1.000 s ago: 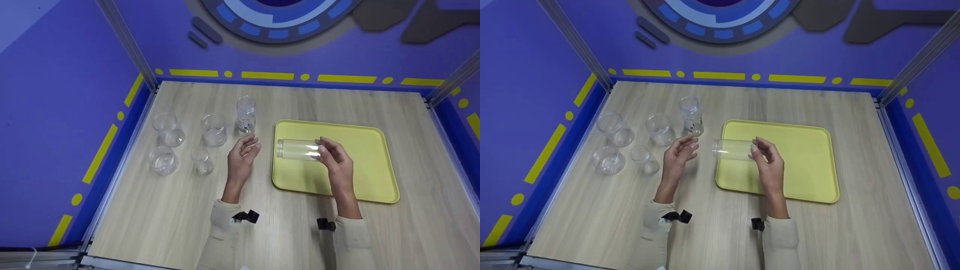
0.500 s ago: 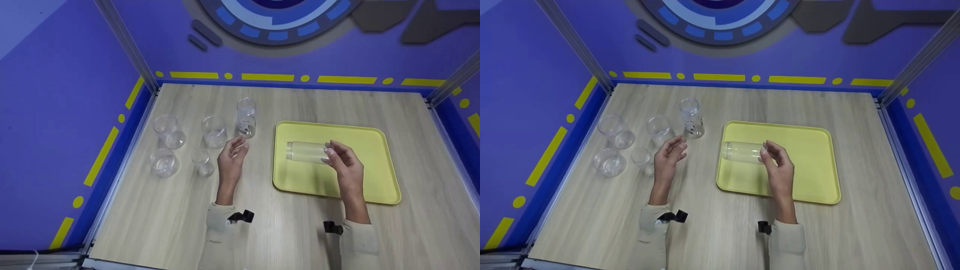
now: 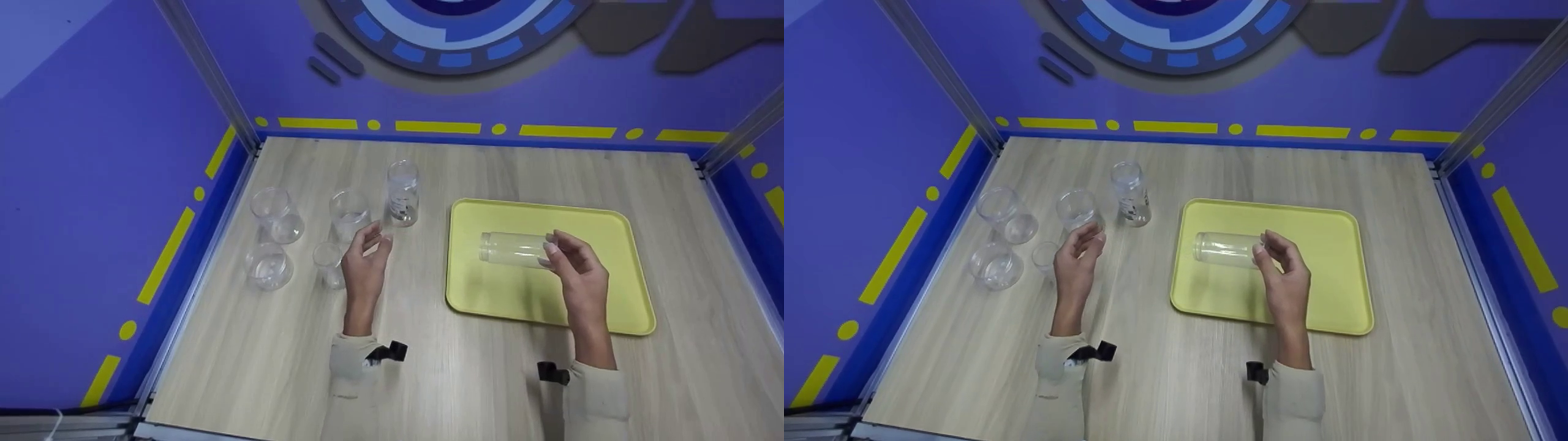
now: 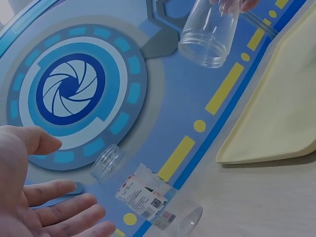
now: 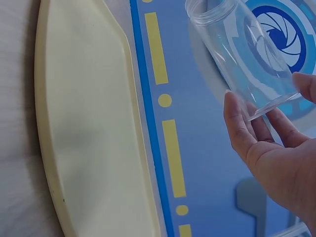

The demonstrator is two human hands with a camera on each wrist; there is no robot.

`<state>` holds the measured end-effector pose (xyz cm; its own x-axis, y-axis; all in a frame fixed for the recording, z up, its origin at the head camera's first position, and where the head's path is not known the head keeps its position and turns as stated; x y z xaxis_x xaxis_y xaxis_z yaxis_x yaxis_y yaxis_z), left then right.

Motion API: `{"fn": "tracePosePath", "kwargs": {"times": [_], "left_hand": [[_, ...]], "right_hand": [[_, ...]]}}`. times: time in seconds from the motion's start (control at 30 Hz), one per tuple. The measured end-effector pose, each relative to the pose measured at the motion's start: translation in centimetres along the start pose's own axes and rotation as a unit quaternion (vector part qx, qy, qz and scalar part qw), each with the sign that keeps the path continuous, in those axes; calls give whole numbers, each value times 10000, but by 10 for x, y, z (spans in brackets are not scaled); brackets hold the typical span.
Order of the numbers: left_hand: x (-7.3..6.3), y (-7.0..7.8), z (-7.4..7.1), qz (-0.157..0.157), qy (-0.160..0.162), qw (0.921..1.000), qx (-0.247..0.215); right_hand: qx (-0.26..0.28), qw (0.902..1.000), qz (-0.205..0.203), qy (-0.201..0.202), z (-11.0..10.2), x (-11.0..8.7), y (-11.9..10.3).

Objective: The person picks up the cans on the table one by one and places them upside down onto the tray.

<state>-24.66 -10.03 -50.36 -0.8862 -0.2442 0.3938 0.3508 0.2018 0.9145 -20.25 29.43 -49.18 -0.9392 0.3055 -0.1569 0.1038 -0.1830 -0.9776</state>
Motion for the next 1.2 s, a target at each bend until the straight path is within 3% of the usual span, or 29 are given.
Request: {"fn": "tracePosePath", "kwargs": {"times": [0.3, 0.53, 0.8, 1.2], "left_hand": [[5, 13, -15, 666, 213, 9933, 921], [7, 17, -23, 829, 243, 9868, 1367], [10, 25, -34, 1073, 273, 9695, 2188], [15, 35, -39, 1351, 320, 9655, 2202]], "right_hand": [[-119, 9999, 22, 46, -6, 0, 0], [-306, 9993, 23, 217, -8, 2, -1], [-1087, 9927, -129, 517, -14, 3, -4], [-1324, 9897, -205, 509, -14, 3, -7]]}}
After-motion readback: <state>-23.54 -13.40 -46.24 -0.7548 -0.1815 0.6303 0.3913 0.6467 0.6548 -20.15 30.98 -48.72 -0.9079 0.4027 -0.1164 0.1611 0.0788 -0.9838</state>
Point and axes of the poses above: each hand's wrist, its own x-axis towards the middle knuckle, its own z-axis out of the palm, y = z × x, the point moved 10 cm from there along x, towards the middle knuckle, and after that the axes turned 15 degrees about z, right-handed, at the moved point
